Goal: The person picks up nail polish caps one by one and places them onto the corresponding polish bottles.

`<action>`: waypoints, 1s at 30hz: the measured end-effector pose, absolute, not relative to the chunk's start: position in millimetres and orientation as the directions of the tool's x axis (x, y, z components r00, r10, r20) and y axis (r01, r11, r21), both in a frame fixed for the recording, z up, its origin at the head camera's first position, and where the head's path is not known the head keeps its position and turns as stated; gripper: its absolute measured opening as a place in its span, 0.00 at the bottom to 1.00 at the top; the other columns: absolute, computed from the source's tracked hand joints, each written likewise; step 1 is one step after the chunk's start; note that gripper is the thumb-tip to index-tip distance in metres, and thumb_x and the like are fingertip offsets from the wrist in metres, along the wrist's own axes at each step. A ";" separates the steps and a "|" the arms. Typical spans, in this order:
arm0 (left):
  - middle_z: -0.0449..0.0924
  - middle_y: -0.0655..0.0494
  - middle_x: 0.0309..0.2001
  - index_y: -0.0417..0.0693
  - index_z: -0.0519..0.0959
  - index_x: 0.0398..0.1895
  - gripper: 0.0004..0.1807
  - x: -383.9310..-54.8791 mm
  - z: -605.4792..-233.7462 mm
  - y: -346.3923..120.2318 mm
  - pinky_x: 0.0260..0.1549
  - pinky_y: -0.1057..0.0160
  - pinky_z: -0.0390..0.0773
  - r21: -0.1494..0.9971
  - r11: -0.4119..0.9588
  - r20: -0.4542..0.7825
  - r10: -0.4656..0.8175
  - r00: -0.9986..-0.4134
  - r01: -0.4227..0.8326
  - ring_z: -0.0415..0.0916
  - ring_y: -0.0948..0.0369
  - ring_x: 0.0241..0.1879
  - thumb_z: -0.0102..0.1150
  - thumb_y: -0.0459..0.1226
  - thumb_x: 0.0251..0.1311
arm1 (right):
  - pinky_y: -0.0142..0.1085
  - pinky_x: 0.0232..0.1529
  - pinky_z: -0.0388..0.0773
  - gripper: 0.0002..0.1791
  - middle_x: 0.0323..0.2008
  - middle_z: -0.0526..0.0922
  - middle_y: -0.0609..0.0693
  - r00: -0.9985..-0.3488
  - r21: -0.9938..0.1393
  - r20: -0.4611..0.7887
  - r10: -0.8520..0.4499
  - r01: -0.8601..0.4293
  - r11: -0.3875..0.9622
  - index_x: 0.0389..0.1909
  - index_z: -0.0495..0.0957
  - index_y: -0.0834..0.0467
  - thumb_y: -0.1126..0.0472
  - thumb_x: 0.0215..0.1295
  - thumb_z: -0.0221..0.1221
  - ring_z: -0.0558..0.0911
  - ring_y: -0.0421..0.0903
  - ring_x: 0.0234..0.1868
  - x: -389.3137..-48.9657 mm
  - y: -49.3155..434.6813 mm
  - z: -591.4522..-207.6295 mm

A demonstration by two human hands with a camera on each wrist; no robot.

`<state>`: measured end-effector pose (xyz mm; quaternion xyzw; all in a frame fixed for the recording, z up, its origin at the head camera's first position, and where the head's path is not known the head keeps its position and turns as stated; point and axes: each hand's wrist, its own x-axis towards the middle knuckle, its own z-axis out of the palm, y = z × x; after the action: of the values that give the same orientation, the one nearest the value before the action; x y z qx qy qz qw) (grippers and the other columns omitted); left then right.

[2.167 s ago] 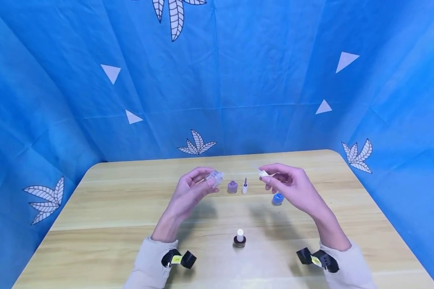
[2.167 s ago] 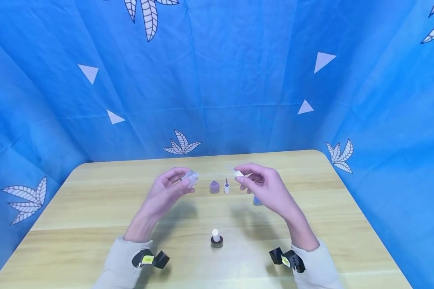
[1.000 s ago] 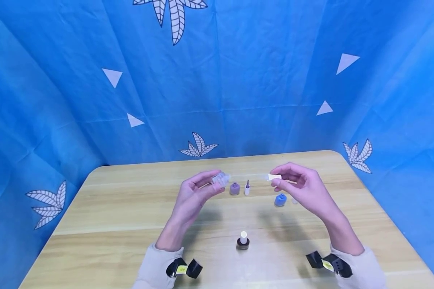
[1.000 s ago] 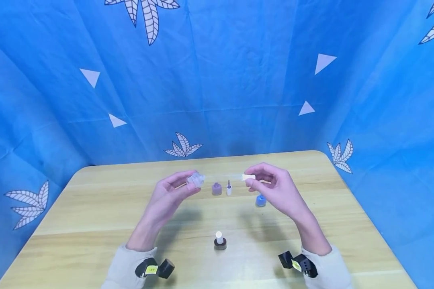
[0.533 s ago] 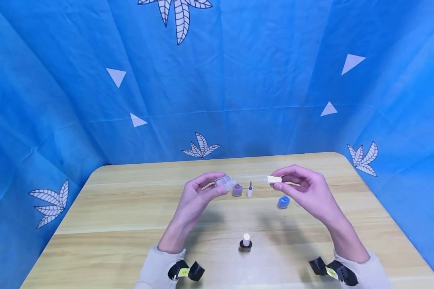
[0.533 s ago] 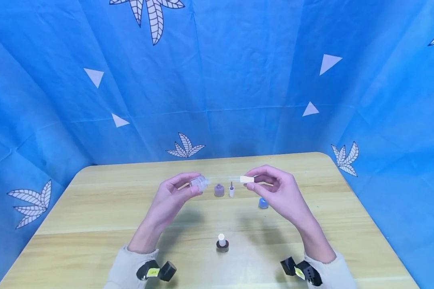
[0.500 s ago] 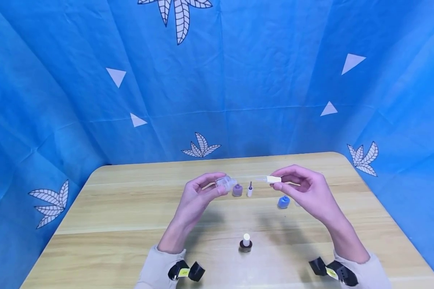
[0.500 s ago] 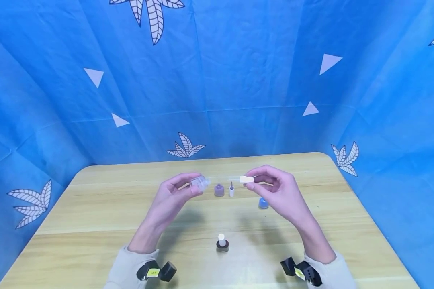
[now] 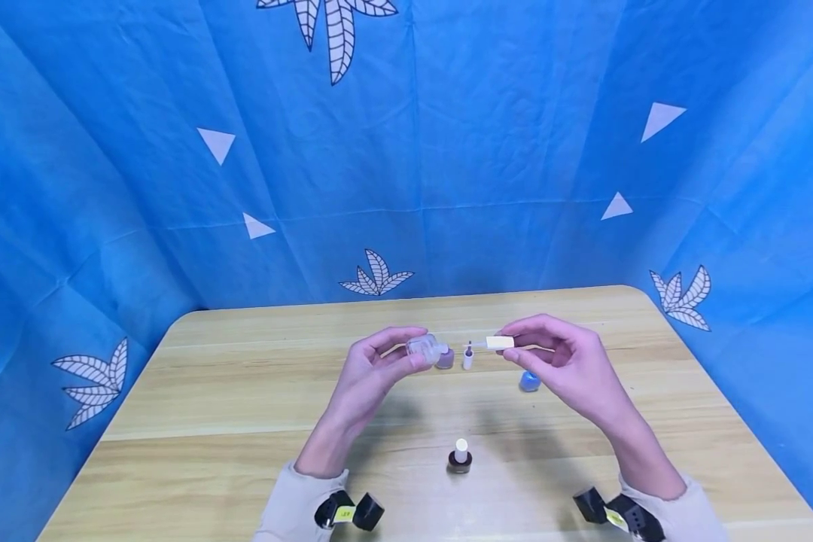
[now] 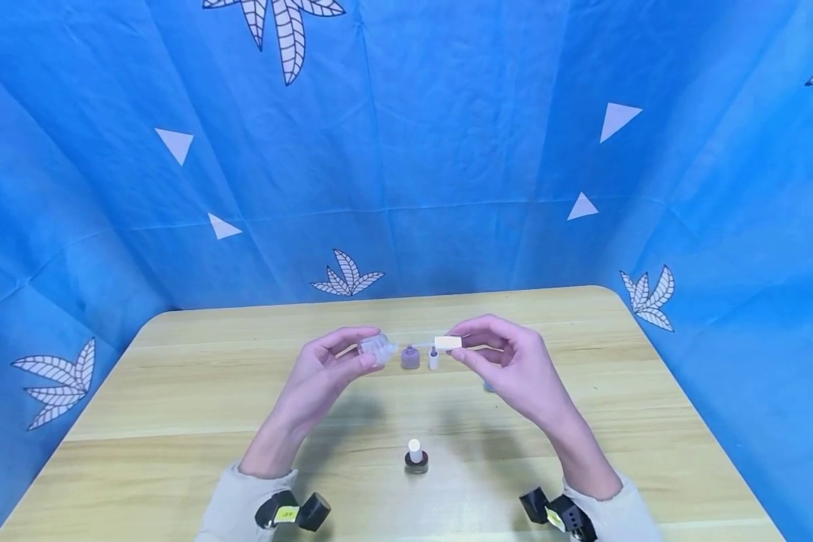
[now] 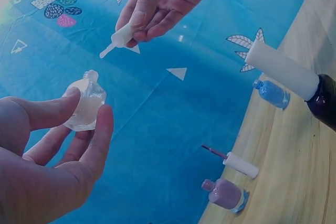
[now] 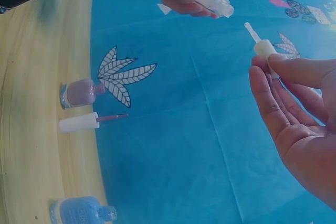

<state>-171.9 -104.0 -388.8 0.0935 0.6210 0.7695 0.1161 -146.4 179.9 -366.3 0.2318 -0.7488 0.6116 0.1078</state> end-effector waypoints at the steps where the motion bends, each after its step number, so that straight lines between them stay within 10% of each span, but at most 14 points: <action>1: 0.73 0.47 0.64 0.42 0.83 0.57 0.20 -171.8 -388.7 -103.9 0.58 0.57 0.81 0.978 -0.198 -0.002 0.295 -0.955 -0.063 0.79 0.48 0.57 0.70 0.29 0.60 | 0.40 0.47 0.86 0.16 0.45 0.87 0.60 -0.873 -0.867 0.440 -0.212 -0.474 0.152 0.49 0.83 0.65 0.78 0.62 0.66 0.89 0.49 0.44 -146.2 179.6 -366.7; 30: 0.79 0.45 0.58 0.40 0.84 0.54 0.20 -167.3 -388.6 -97.4 0.54 0.59 0.83 0.986 -0.162 0.009 0.286 -0.958 -0.039 0.81 0.50 0.54 0.71 0.26 0.57 | 0.36 0.27 0.86 0.13 0.46 0.87 0.56 -0.881 -0.876 0.389 -0.270 -0.444 0.186 0.48 0.84 0.61 0.74 0.64 0.67 0.89 0.49 0.43 -146.6 172.7 -371.7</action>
<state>-167.3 -97.4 -388.6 0.0968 0.6384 0.7560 0.1074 -146.6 172.7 -371.7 0.2330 -0.7666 0.5938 0.0735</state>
